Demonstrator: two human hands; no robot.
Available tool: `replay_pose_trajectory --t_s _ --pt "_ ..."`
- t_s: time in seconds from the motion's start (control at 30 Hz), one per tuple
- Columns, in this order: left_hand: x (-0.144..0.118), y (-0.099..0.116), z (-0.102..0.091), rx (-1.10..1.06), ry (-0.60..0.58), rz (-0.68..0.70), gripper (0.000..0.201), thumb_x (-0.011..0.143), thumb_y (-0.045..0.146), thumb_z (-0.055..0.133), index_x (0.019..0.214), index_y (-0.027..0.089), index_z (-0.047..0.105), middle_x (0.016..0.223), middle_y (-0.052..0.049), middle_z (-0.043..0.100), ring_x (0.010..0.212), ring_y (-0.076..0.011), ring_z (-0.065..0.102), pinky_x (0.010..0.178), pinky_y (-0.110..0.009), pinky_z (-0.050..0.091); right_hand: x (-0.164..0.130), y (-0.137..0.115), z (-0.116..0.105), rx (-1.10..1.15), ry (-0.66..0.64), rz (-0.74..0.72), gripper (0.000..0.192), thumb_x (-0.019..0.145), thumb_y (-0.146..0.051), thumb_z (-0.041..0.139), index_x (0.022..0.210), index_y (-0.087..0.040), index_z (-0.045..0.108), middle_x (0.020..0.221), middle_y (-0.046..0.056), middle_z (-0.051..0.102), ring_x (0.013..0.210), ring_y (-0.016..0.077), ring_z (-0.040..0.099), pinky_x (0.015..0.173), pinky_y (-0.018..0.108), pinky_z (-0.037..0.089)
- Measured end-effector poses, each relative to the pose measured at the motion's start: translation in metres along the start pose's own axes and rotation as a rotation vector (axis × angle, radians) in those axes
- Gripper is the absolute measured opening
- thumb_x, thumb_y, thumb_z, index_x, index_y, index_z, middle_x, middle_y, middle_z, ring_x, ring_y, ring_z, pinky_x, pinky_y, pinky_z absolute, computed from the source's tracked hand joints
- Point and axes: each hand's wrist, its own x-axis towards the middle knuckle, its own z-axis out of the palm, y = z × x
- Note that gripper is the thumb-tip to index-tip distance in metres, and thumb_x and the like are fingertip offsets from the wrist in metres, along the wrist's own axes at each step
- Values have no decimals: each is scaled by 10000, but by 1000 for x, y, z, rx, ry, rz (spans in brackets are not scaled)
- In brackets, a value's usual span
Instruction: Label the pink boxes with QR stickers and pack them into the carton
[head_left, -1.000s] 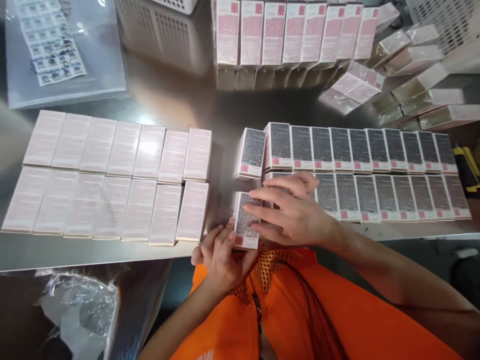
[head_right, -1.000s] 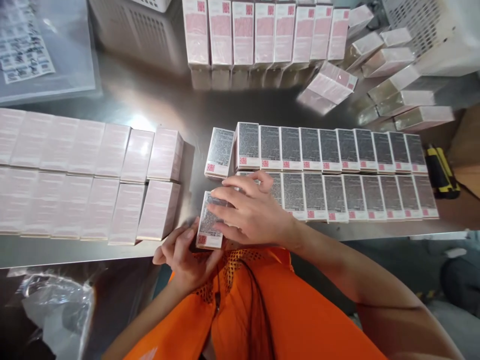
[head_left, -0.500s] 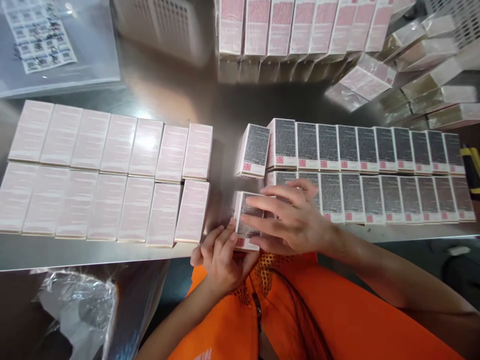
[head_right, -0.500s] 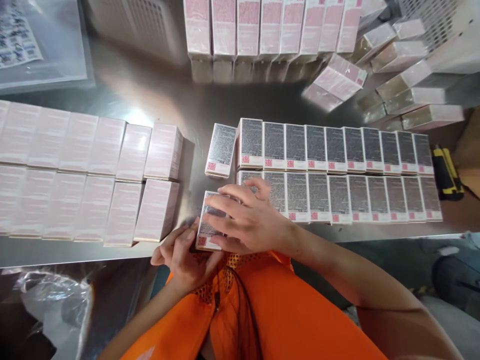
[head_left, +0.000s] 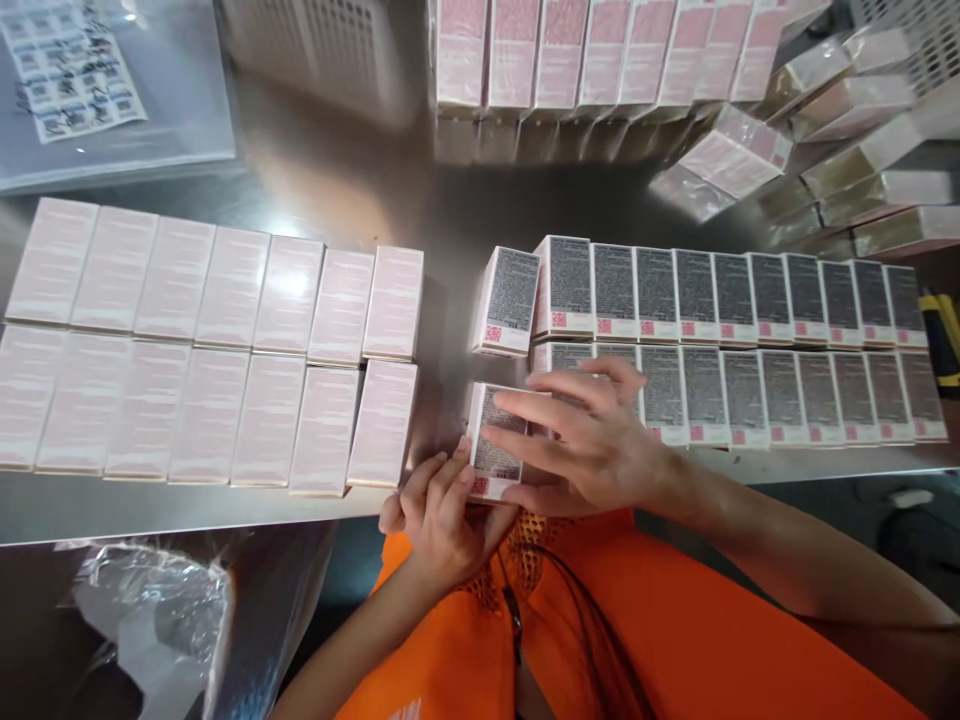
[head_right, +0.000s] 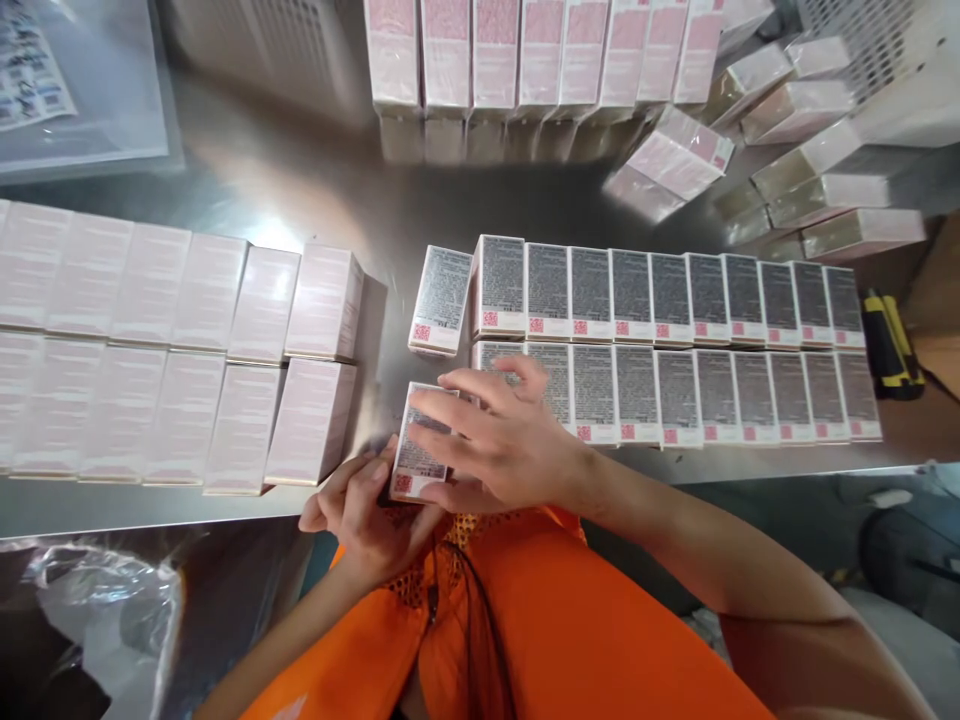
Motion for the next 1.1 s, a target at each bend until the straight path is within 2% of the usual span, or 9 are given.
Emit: replay_pose_trajectory --t_s 0.2,0.37,0.5,0.57,0.73,0.87,0.93,1.0,1.1 --pt "-5 -3 1 26 -8 -8 671 874 422 687 1428 165 410 1003 -101 744 965 -271 612 890 -390 340 -7 -15 -1 -49 14 58 413 898 -614 549 1098 -291 710 1171 -23 721 1010 253 563 897 485 301" --pt "-7 -4 3 25 33 28 632 845 385 713 1372 141 462 952 -108 739 921 -269 613 862 -390 337 -14 -23 6 -45 9 146 447 882 -668 546 1130 -330 704 1181 -22 718 1010 279 581 889 516 281" --pt "-8 -3 0 -1 -21 -10 560 849 341 703 1328 155 482 1013 -124 737 964 -269 624 867 -395 349 -12 -26 5 -51 16 166 452 882 -671 558 1109 -311 710 1143 -21 727 1001 272 584 904 516 269" --pt "-8 -2 -2 11 -47 -22 562 852 353 706 1328 166 472 1048 -127 739 968 -269 626 873 -402 348 -12 -27 5 -45 27 165 453 876 -666 572 1114 -306 710 1133 -13 727 1005 269 579 915 515 268" --pt "-6 -2 -2 30 1 9 655 796 362 775 1337 144 476 974 -118 736 915 -271 617 869 -404 327 -17 -29 12 -50 25 224 514 855 -679 579 1208 -319 679 1137 4 729 1001 281 582 915 529 270" --pt "-4 -2 -1 0 -36 -11 703 810 356 764 1398 151 438 1040 -117 729 952 -270 612 872 -396 358 -17 -22 8 19 31 251 555 838 -713 577 1218 -317 655 1163 24 701 1022 290 583 928 520 299" --pt "-3 0 -1 -7 -18 -26 753 770 340 800 1403 156 438 1088 -122 720 957 -262 616 865 -385 371 -13 -14 1 58 69 312 639 822 -720 592 1284 -279 609 1185 66 669 1049 308 577 934 516 326" --pt "-1 1 -1 -31 -16 -45 800 724 286 828 1410 175 432 1146 -124 704 975 -256 616 851 -373 396 -7 -4 -8 67 54 358 706 821 -718 596 1345 -246 563 1215 100 640 1100 342 554 955 536 326" --pt "1 3 -3 -76 -39 -52 833 720 218 815 1442 186 400 1159 -121 697 1020 -267 588 845 -370 437 2 9 -19 62 -10 290 677 841 -697 600 1336 -235 579 1238 108 623 1157 363 517 982 550 314"
